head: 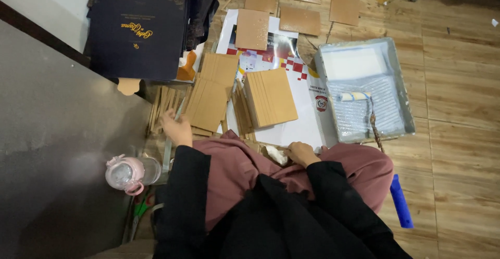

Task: Painting a cardboard piece with a roller and then sorting and inspecting other cardboard pieces while sitting on the floor.

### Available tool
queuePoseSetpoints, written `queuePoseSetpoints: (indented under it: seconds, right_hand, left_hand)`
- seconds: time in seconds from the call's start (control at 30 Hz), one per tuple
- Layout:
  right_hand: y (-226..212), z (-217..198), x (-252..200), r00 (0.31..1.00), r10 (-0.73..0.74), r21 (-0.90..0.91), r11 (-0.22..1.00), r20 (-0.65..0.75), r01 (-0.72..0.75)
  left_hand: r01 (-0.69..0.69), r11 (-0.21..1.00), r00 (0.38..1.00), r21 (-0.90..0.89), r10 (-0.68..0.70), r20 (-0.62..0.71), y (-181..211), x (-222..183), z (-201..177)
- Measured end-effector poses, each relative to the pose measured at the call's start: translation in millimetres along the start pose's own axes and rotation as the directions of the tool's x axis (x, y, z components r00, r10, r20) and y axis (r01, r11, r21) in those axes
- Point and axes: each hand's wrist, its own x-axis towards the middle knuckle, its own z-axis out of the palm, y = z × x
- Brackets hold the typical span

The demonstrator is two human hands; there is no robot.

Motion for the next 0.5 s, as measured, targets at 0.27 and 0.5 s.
queuePoseSetpoints:
  seconds: [0.27, 0.5]
  right_hand:
    - [4, 4, 9, 0.999, 0.011, -0.001, 1.000, 0.030, -0.011]
    - [5, 3, 2, 0.998, -0.029, -0.006, 1.000, 0.059, 0.030]
  left_hand:
    - [0.804, -0.016, 0.538, -0.594, -0.404, 0.740, -2, -60, 69]
    - [0.822, -0.305, 0.346, -0.481, -0.403, 0.847, -6, -75, 80]
